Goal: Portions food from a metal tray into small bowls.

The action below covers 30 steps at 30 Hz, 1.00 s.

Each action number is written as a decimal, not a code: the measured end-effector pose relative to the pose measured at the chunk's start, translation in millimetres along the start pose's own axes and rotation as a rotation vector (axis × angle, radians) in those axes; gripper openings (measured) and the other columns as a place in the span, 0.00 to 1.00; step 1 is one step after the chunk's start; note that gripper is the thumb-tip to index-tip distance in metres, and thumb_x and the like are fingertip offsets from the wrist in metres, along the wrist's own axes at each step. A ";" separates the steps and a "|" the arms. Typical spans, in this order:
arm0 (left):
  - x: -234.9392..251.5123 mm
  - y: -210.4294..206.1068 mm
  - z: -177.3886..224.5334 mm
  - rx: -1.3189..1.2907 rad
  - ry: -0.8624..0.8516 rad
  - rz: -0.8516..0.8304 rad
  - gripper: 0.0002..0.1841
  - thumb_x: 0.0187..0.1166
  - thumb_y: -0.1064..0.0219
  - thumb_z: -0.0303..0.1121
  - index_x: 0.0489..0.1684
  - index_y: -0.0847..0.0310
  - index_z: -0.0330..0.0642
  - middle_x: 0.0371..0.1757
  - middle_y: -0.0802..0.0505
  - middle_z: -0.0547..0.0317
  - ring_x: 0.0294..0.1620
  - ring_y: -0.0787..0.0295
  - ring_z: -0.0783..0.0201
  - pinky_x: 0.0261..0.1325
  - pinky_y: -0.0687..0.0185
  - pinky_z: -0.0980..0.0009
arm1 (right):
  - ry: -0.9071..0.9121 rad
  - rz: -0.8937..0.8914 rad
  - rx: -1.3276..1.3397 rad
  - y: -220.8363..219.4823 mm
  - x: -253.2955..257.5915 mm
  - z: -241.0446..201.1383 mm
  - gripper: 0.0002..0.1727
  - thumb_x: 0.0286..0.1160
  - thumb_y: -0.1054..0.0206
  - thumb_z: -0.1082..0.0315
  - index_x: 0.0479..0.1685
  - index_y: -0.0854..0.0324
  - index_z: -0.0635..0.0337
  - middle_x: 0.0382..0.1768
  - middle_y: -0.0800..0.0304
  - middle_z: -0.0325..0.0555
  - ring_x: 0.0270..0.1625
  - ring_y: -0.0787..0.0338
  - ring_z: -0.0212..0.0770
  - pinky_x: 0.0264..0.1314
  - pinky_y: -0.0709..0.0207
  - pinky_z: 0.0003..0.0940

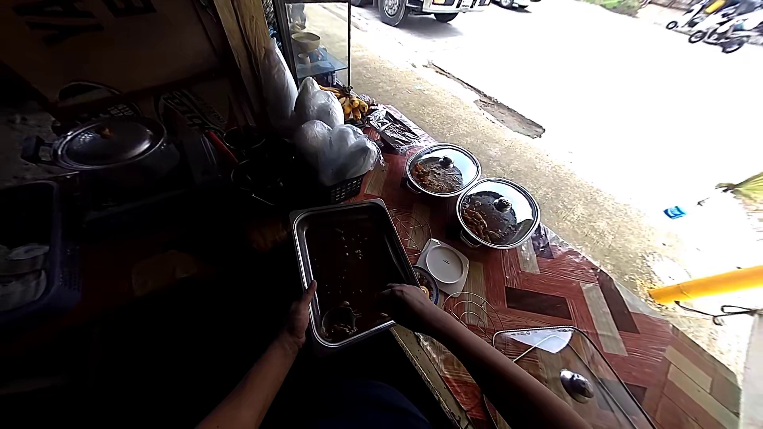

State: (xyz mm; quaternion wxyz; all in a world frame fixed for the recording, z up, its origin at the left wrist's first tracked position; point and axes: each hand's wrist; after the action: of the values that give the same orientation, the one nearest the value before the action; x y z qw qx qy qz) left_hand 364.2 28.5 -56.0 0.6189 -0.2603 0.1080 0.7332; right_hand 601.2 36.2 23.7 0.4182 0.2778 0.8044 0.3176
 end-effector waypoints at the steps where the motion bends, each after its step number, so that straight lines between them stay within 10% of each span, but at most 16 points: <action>1: 0.2 -0.4 -0.3 0.005 -0.004 0.001 0.26 0.94 0.51 0.44 0.84 0.38 0.36 0.74 0.19 0.43 0.69 0.19 0.62 0.70 0.23 0.63 | -0.010 -0.034 0.024 -0.5 3.0 3.1 0.15 0.84 0.43 0.72 0.57 0.12 0.66 0.58 0.11 0.63 0.66 0.14 0.63 0.66 0.26 0.65; 15: 4.3 9.7 -7.4 0.013 -0.015 0.033 0.26 0.93 0.50 0.44 0.85 0.39 0.39 0.72 0.18 0.47 0.66 0.17 0.66 0.67 0.19 0.66 | -0.059 0.288 0.348 13.4 -61.3 77.6 0.14 0.83 0.37 0.69 0.53 0.10 0.70 0.48 0.08 0.60 0.51 0.11 0.49 0.62 0.23 0.49; 23: 3.0 35.1 -9.8 0.065 -0.051 0.070 0.27 0.94 0.53 0.44 0.86 0.42 0.40 0.74 0.20 0.48 0.67 0.19 0.69 0.68 0.21 0.69 | -0.543 0.324 0.184 0.5 -95.0 120.8 0.16 0.88 0.42 0.66 0.60 0.12 0.65 0.62 0.11 0.62 0.71 0.16 0.59 0.77 0.31 0.57; 30: 3.7 39.5 -12.1 0.067 -0.065 0.101 0.27 0.94 0.53 0.44 0.87 0.43 0.40 0.77 0.22 0.47 0.70 0.21 0.68 0.71 0.24 0.68 | -0.475 0.746 -0.010 -22.0 -93.2 120.3 0.12 0.81 0.42 0.76 0.48 0.11 0.69 0.49 0.08 0.65 0.56 0.08 0.65 0.57 0.20 0.61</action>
State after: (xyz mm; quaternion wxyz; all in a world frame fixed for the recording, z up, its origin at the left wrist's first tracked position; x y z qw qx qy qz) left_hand 328.7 17.5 -74.6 0.5926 -0.2097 0.1251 0.7676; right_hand 745.6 -10.8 -0.4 0.4496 0.6126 0.5289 0.3779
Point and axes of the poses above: each hand's wrist, its own x-axis towards the middle knuckle, its own y-axis out of the back of the hand, z = x × y
